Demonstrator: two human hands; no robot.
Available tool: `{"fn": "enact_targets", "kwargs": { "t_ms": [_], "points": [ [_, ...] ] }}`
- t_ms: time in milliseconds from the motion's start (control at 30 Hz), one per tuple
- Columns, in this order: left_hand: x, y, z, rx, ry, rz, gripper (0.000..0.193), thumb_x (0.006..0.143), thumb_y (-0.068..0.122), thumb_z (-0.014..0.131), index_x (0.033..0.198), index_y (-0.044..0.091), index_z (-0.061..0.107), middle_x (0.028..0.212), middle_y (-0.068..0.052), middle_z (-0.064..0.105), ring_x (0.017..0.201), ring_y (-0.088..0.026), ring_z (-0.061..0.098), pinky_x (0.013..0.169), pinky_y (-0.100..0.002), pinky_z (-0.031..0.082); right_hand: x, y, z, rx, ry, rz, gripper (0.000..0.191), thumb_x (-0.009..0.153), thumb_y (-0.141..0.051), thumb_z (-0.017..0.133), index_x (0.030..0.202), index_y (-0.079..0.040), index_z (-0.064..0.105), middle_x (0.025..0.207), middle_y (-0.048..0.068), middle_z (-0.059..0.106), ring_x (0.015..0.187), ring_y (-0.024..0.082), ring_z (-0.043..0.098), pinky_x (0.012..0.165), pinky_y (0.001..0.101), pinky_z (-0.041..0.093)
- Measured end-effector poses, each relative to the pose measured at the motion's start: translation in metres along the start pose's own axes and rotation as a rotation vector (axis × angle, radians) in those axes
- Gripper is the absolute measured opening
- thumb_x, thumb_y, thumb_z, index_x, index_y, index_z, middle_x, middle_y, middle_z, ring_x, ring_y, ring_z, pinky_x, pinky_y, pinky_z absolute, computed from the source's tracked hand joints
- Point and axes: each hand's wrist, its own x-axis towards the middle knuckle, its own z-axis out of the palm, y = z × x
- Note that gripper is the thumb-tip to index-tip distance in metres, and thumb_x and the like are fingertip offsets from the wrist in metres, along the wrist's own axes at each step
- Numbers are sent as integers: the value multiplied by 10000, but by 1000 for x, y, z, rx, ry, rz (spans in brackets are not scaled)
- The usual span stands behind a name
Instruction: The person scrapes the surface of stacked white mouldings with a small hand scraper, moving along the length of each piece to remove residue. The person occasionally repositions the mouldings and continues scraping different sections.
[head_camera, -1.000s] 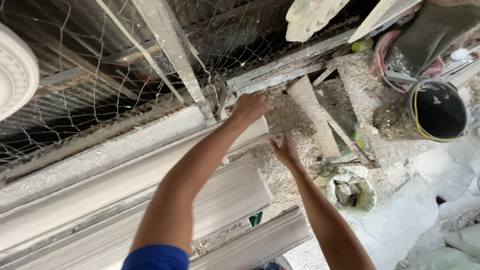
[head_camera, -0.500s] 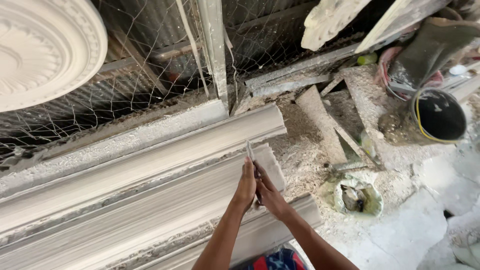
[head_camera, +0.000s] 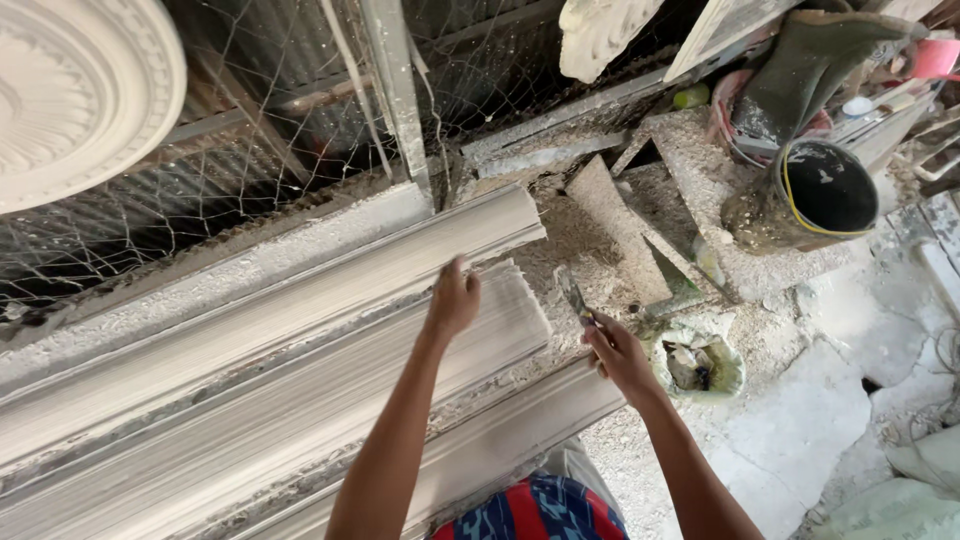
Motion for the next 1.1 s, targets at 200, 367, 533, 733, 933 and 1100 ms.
{"fn": "enact_targets", "kwargs": {
  "t_ms": [200, 367, 533, 733, 933, 1100],
  "points": [
    [72, 25, 0, 293, 80, -290, 786, 1067, 448, 417, 1651, 120, 5, 1680, -251, -149, 1547, -447, -120, 1260, -595, 58, 79, -13, -33, -354, -3, 58, 497, 1033, -384, 512, 1426, -82, 555, 838, 26, 718, 482, 84, 471, 396, 252, 395],
    [90, 21, 18, 398, 69, -425, 823, 1044, 614, 254, 1645, 214, -141, 1640, -186, -358, 1499, -368, -347, 1238, -565, -145, 147, -1, -58, -505, -48, -173, 541, 1011, -462, 548, 1398, -88, 600, 746, 22, 712, 516, 75, 551, 443, 286, 429],
    [105, 10, 30, 388, 85, -478, 802, 1029, 637, 177, 1631, 256, -192, 1625, -173, -403, 1473, -395, -401, 1215, -601, -173, 206, 6, -51, -660, -87, -174, 474, 1012, -470, 558, 1337, -148, 682, 665, 53, 674, 485, 125, 521, 460, 328, 411],
    [117, 0, 35, 414, 55, -519, 802, 1029, 643, 186, 1625, 263, -194, 1624, -189, -409, 1479, -420, -392, 1213, -599, -169, 238, 9, -60, -594, -235, -116, 447, 1016, -447, 552, 1343, -156, 641, 697, 13, 670, 440, 113, 502, 389, 297, 429],
    [120, -8, 37, 407, 57, -514, 800, 1041, 620, 176, 1627, 231, -204, 1620, -205, -403, 1479, -418, -388, 1208, -598, -175, 264, 2, -55, -606, -217, -318, 466, 1029, -430, 526, 1351, -122, 664, 699, 25, 666, 453, 84, 466, 381, 279, 389],
    [122, -17, 40, 447, 21, -571, 812, 1030, 629, 190, 1628, 231, -188, 1632, -214, -375, 1492, -427, -367, 1218, -577, -160, 290, -10, -57, -662, -317, -260, 463, 1046, -439, 511, 1335, -106, 652, 645, 34, 655, 441, 105, 484, 387, 299, 371]
  ]
}}
